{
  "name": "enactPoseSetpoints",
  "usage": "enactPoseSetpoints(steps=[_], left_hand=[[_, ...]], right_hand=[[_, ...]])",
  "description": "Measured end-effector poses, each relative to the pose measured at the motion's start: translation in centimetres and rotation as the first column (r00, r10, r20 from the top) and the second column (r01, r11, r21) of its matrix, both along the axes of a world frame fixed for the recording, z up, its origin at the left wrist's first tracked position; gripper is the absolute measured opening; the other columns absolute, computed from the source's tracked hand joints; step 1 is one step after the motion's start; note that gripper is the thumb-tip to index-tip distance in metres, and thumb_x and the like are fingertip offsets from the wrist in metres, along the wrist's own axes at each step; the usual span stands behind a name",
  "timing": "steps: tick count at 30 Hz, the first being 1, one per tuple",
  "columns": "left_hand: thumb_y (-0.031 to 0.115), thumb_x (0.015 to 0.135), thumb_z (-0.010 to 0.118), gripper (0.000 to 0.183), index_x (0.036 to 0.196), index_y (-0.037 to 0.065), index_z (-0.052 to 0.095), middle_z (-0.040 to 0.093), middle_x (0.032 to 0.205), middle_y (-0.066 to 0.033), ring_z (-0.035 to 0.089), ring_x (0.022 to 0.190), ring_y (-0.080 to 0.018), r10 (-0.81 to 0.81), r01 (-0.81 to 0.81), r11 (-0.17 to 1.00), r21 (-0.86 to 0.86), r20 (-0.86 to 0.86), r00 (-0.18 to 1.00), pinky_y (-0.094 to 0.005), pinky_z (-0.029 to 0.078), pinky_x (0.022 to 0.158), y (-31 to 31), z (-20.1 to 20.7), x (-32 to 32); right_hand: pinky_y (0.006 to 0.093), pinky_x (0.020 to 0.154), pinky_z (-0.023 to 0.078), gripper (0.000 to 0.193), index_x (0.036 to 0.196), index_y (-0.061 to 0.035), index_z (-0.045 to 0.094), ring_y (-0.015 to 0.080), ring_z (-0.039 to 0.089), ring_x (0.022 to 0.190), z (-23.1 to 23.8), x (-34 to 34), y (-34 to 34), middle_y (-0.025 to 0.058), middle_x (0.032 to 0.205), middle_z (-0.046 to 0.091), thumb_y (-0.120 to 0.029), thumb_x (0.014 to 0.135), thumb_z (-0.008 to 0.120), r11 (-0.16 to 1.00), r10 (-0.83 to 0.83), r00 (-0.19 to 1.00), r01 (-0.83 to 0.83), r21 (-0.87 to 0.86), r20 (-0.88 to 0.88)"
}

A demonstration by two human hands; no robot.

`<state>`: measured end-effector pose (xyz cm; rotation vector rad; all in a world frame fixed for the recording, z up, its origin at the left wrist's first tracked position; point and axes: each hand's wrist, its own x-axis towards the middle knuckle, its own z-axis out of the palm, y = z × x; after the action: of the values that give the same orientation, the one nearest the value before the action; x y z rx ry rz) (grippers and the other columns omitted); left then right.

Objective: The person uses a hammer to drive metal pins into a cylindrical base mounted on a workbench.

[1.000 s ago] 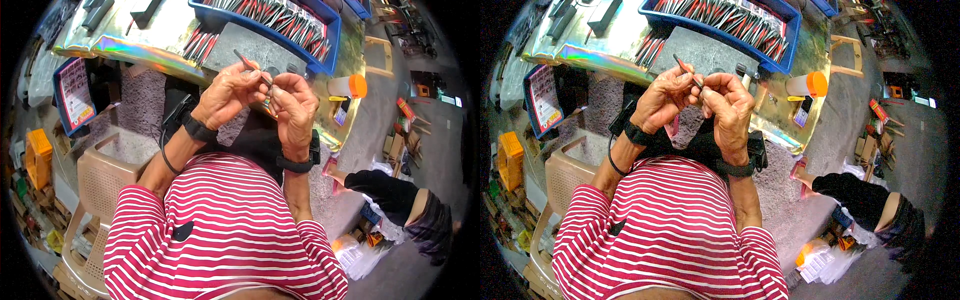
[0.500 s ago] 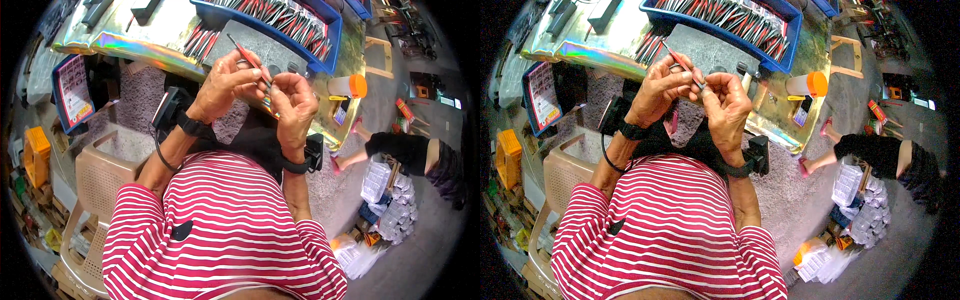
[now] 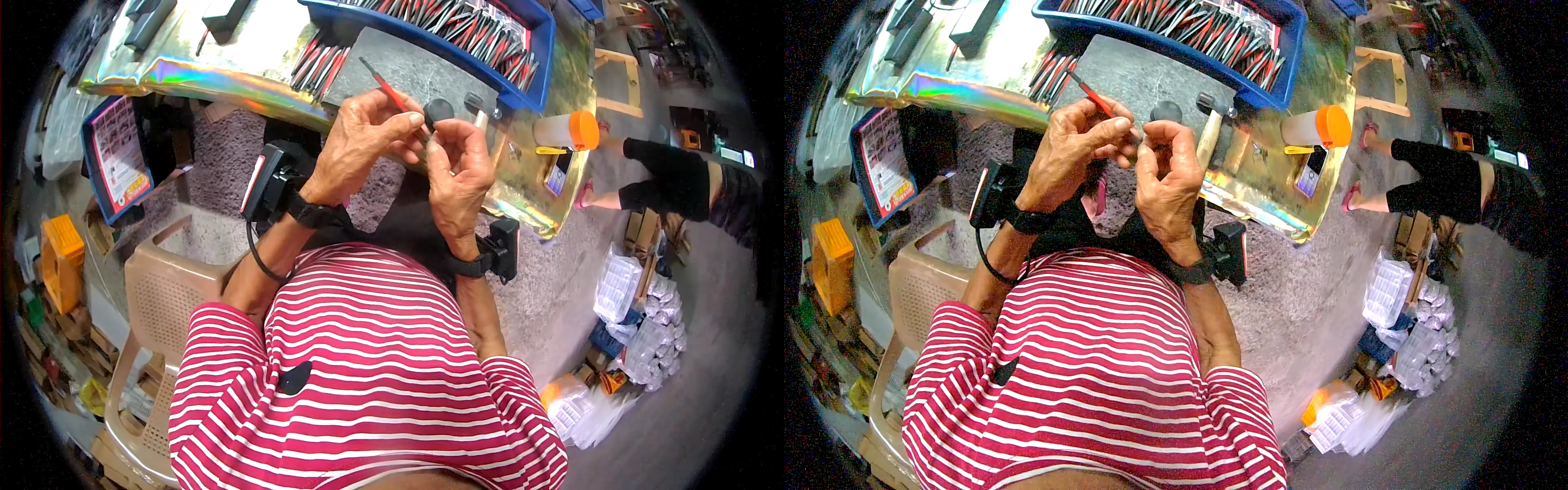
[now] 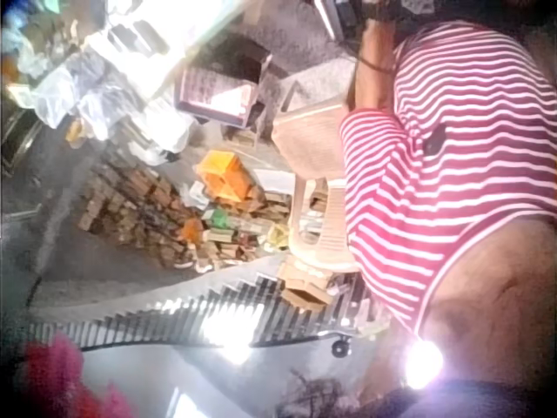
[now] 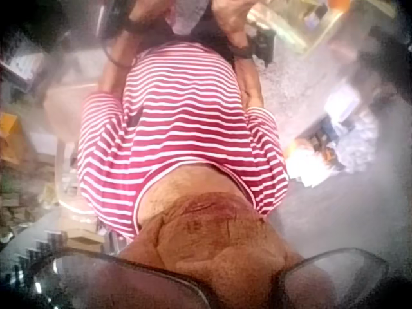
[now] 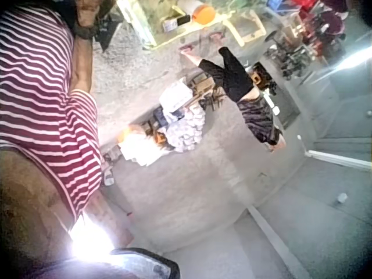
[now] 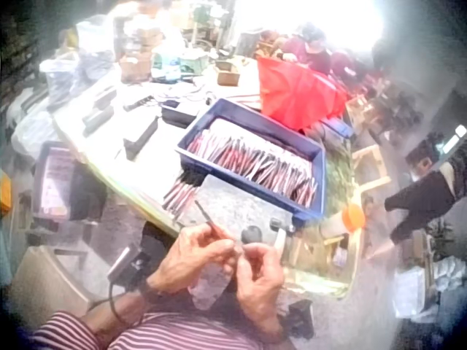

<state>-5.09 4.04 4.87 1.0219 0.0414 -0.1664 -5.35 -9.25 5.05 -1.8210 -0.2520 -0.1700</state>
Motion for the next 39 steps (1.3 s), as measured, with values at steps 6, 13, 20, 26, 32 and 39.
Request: enactPoseSetpoints(steps=[6, 13, 20, 26, 32, 39], left_hand=[[0.009, 0.081, 0.053, 0.012, 0.088, -0.001, 0.052, 0.058, 0.075, -0.0068, 0.057, 0.065, -0.0106, 0.013, -0.016, 0.999, 0.044, 0.079, 0.997, -0.0210, 0.048, 0.056, -0.6, -0.7, 0.1], [0.000, 0.078, 0.052, 0.004, 0.080, 0.003, 0.053, 0.056, 0.065, -0.0001, 0.050, 0.059, -0.0054, 0.136, -0.192, 0.914, 0.358, 0.178, 0.975, -0.0185, 0.040, 0.053, -2.2, -1.8, 1.3], [0.002, 0.078, 0.052, 0.001, 0.079, 0.003, 0.053, 0.052, 0.062, 0.0015, 0.046, 0.055, -0.0051, 0.158, -0.207, 0.931, 0.301, 0.180, 0.971, -0.0189, 0.039, 0.051, -3.5, -2.7, 3.5], [0.002, 0.076, 0.054, 0.003, 0.079, 0.002, 0.052, 0.052, 0.061, 0.0001, 0.048, 0.053, -0.0054, 0.151, -0.236, 0.886, 0.400, 0.233, 0.961, -0.0199, 0.039, 0.049, -4.1, -3.8, 4.8], [0.001, 0.075, 0.054, 0.004, 0.079, 0.003, 0.053, 0.052, 0.060, -0.0007, 0.049, 0.053, -0.0062, 0.132, -0.236, 0.858, 0.456, 0.248, 0.960, -0.0208, 0.040, 0.048, -4.2, -4.4, 5.0], [0.001, 0.076, 0.053, 0.004, 0.079, 0.004, 0.052, 0.053, 0.061, -0.0003, 0.049, 0.052, -0.0056, 0.122, -0.223, 0.842, 0.492, 0.228, 0.966, -0.0199, 0.040, 0.046, -4.2, -4.1, 5.0]], right_hand=[[0.0183, 0.051, 0.042, 0.014, 0.091, 0.0010, 0.047, 0.0066, 0.050, 0.060, -0.9, -0.6, -0.3, 0.0040, 0.075, 0.051, 0.001, 0.077, 0.051, 0.997, -0.023, 0.988, 0.034, 0.074, -0.152], [0.0173, 0.042, 0.039, 0.020, 0.096, 0.0005, 0.044, 0.0048, 0.046, 0.052, -0.7, -0.7, -1.0, 0.0055, 0.074, 0.050, 0.000, 0.077, 0.049, 0.988, 0.046, 0.957, -0.002, 0.151, -0.287], [0.0169, 0.044, 0.042, 0.020, 0.096, 0.0014, 0.044, 0.0073, 0.050, 0.060, -0.5, 0.0, -3.3, 0.0089, 0.086, 0.054, 0.003, 0.077, 0.047, 0.979, -0.018, 0.954, 0.077, 0.186, -0.298], [0.0161, 0.042, 0.040, 0.017, 0.092, 0.0050, 0.046, 0.0065, 0.048, 0.054, -1.1, -0.3, -6.6, 0.0100, 0.078, 0.054, 0.002, 0.076, 0.049, 0.966, -0.140, 0.949, 0.194, 0.173, -0.283], [0.0151, 0.042, 0.032, 0.017, 0.089, 0.0037, 0.050, 0.0041, 0.043, 0.052, -1.6, -1.0, -7.3, 0.0033, 0.068, 0.052, -0.005, 0.075, 0.055, 0.939, -0.205, 0.896, 0.294, 0.180, -0.395], [0.0147, 0.041, 0.038, 0.017, 0.091, 0.0034, 0.048, 0.0054, 0.047, 0.054, -2.3, -1.0, -7.9, 0.0065, 0.072, 0.054, -0.004, 0.077, 0.054, 0.942, -0.164, 0.886, 0.271, 0.198, -0.434]])
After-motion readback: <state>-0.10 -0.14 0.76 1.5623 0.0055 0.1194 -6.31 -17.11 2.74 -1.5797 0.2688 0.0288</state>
